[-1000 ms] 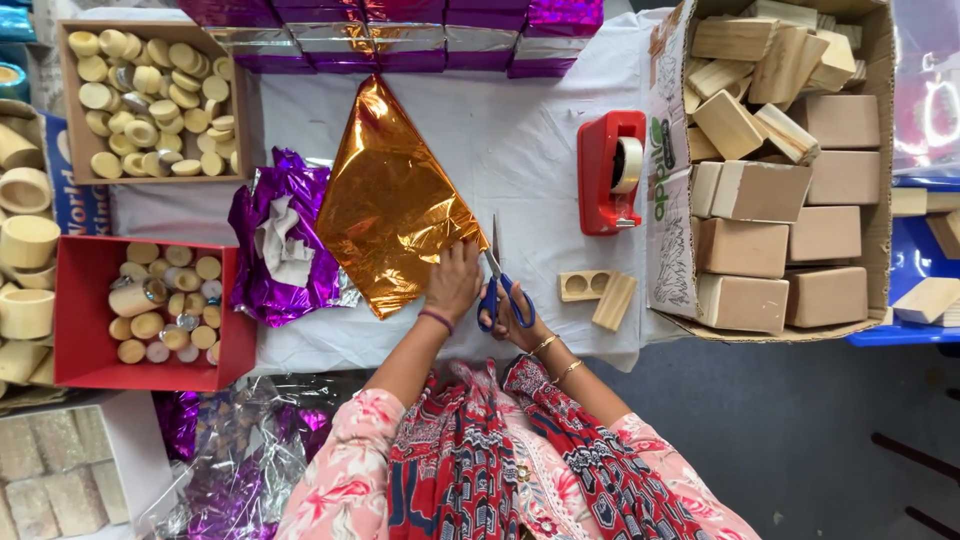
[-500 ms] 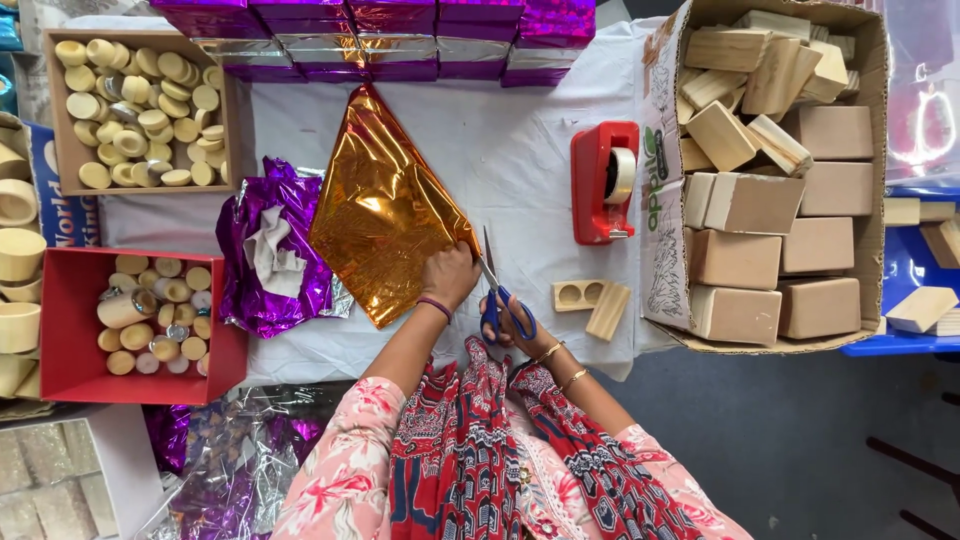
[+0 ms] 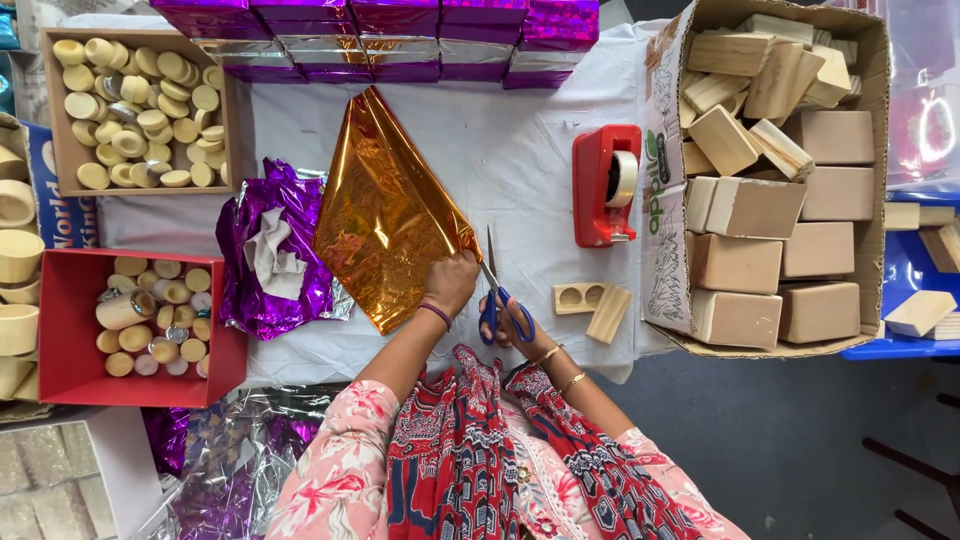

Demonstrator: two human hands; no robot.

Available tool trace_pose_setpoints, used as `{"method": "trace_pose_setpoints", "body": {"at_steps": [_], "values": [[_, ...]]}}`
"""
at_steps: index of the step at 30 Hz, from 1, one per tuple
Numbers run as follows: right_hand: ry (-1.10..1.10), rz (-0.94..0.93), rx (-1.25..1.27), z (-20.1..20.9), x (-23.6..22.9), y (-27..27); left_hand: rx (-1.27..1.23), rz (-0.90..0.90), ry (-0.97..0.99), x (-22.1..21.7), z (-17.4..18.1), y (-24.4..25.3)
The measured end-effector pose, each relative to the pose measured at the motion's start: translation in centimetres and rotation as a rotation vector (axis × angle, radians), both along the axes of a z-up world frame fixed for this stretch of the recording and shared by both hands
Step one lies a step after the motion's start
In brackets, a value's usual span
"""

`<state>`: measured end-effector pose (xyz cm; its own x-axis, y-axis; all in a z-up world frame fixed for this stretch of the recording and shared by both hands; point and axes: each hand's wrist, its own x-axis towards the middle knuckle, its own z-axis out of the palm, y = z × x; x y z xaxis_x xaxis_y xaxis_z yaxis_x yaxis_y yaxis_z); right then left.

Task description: The person cuts a sheet of orange metallic foil with scissors, then cuts a sheet of silver metallic foil into smaller pieces. They fold the silver foil around a rectangular object and continue cutting more foil.

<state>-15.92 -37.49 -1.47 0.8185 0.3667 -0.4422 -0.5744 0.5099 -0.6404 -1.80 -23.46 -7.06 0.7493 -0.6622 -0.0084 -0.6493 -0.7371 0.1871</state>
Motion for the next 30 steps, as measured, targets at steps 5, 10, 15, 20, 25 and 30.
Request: {"method": "trace_pose_setpoints", "body": {"at_steps": [5, 10, 15, 20, 25, 30], "values": [[0.029, -0.064, -0.038, -0.1, 0.4, 0.6, 0.001, -0.041, -0.032, -0.5, 0.3, 0.0], [0.027, -0.108, -0.027, 0.4, 0.9, 1.0, 0.005, -0.069, -0.044, -0.5, 1.2, 0.1], [0.071, -0.153, -0.079, -1.4, 0.6, 1.1, -0.017, -0.08, -0.036, -0.3, 0.6, 0.2], [0.028, -0.167, -0.236, -2.1, 0.1, 1.1, -0.05, -0.069, -0.013, -0.4, 0.7, 0.3], [0.076, -0.154, -0.095, 0.1, 0.8, 1.1, -0.093, -0.068, 0.013, -1.0, 1.7, 0.3], [0.089, -0.134, -0.043, -0.5, 2.0, 0.3, -0.072, -0.064, 0.018, -1.5, 0.3, -0.3]]}}
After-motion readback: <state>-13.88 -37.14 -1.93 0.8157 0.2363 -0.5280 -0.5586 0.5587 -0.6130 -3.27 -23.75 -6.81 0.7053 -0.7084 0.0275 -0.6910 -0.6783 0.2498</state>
